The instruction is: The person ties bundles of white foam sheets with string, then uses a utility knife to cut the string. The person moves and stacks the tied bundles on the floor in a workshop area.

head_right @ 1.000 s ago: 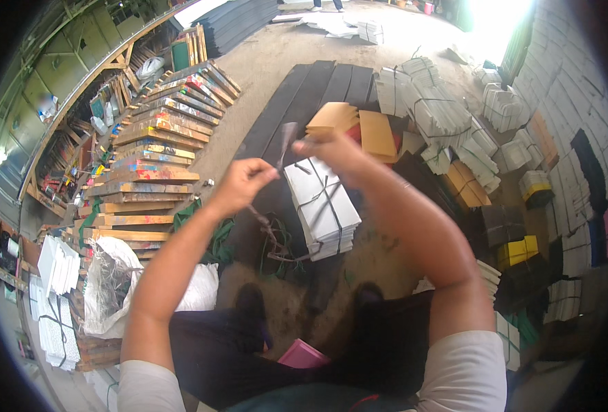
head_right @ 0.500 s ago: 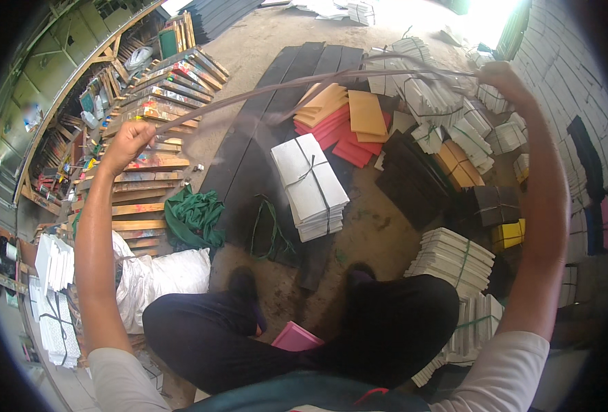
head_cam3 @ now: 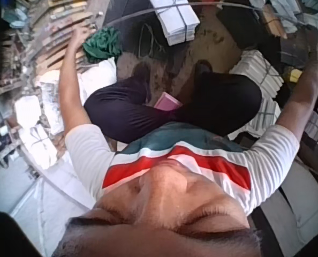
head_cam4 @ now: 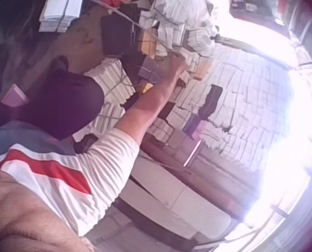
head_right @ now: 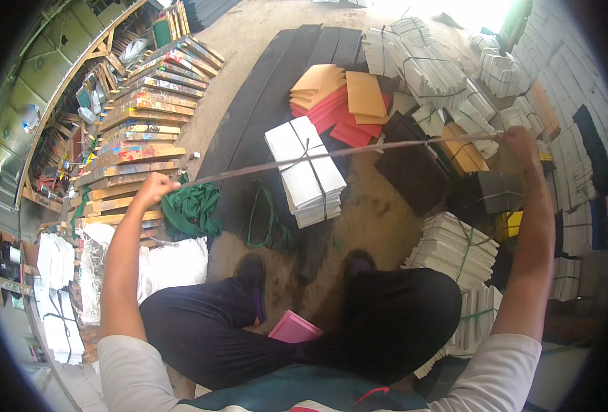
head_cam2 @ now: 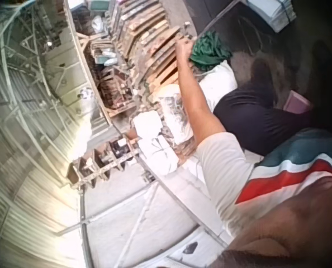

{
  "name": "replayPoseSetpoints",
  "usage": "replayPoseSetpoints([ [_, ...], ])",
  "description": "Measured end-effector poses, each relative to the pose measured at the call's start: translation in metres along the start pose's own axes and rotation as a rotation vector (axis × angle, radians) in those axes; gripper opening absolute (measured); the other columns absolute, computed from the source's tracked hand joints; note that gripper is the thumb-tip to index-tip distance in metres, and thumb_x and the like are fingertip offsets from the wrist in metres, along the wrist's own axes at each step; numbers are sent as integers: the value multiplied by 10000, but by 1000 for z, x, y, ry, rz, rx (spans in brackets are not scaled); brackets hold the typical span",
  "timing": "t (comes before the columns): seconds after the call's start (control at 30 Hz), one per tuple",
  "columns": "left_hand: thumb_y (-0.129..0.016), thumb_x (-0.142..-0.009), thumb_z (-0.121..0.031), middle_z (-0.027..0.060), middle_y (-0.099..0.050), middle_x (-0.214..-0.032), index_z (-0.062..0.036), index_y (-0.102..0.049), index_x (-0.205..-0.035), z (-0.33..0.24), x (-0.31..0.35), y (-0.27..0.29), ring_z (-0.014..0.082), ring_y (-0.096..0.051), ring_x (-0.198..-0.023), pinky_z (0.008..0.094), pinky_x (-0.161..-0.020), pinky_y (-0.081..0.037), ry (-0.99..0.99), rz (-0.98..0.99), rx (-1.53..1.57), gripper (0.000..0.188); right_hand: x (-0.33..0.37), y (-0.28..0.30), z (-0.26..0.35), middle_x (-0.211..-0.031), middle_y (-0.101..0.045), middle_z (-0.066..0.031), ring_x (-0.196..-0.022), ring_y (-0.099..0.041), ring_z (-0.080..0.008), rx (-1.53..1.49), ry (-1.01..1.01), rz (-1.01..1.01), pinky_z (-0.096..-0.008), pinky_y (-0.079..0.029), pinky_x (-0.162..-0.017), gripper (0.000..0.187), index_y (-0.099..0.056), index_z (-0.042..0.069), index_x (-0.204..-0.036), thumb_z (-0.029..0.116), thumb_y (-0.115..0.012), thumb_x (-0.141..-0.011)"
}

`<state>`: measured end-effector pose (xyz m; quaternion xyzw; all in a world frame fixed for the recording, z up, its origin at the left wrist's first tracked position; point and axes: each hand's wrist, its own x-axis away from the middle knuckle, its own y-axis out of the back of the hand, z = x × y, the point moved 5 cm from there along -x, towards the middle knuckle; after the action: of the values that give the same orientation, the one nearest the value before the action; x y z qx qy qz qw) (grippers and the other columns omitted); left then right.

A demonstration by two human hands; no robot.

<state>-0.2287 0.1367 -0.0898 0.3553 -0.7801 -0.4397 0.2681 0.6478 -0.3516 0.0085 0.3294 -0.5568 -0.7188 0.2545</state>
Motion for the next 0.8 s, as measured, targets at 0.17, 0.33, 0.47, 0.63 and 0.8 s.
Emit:
replayPoseSetpoints([
  [0.17, -717, -905, -521, 192, -667, -688, -34, -707, -725, -20, 28, -53, 390, -662, -686, 499, -636, -500, 66, 157, -383, 519, 32, -57, 45, -987, -744, -191, -980, -708, -380, 334, -2, 180, -487, -539, -844, 381, -772, 59, -922, 436, -764, -869],
  [0.33, -635, -971, -450, 194, -727, -885, -62, -737, -896, 1, 36, -122, 399, -702, -891, 522, -786, -535, 42, 404, -349, 408, 24, -128, 87, -1199, -701, -225, -1105, -676, -378, 386, 236, 370, -478, -523, -960, 556, -704, 81, -1186, 395, -821, -743],
  [0.47, -681, -940, -446, 183, -734, -1113, -123, -757, -1170, -15, 16, -169, 372, -675, -1106, 487, -957, -522, 5, 709, -530, 404, -2, -193, 227, -1260, -680, -218, -1171, -652, -381, 51, 425, 498, -456, -522, -986, 757, -616, 18, -1351, 516, -787, -807],
  [0.63, -500, -1007, -621, 245, -507, -1507, -50, -506, -1488, -72, -36, -230, 389, -472, -1412, 439, -1172, -371, -16, 597, -150, 747, 32, -278, 395, -1344, -618, -293, -1263, -613, -386, -353, 214, 676, -430, -484, -1057, 1010, -473, -54, -1458, 690, -731, -826],
  [0.8, -258, -1033, -732, 201, -211, -1698, 21, -239, -1614, -145, -73, -301, 307, -168, -1583, 383, -1271, -171, 192, 213, 841, 951, 71, -322, 440, -1372, -585, -313, -1287, -588, -415, -669, -89, 705, -455, -449, -1091, 1076, -337, -44, -1525, 675, -731, -828],
])
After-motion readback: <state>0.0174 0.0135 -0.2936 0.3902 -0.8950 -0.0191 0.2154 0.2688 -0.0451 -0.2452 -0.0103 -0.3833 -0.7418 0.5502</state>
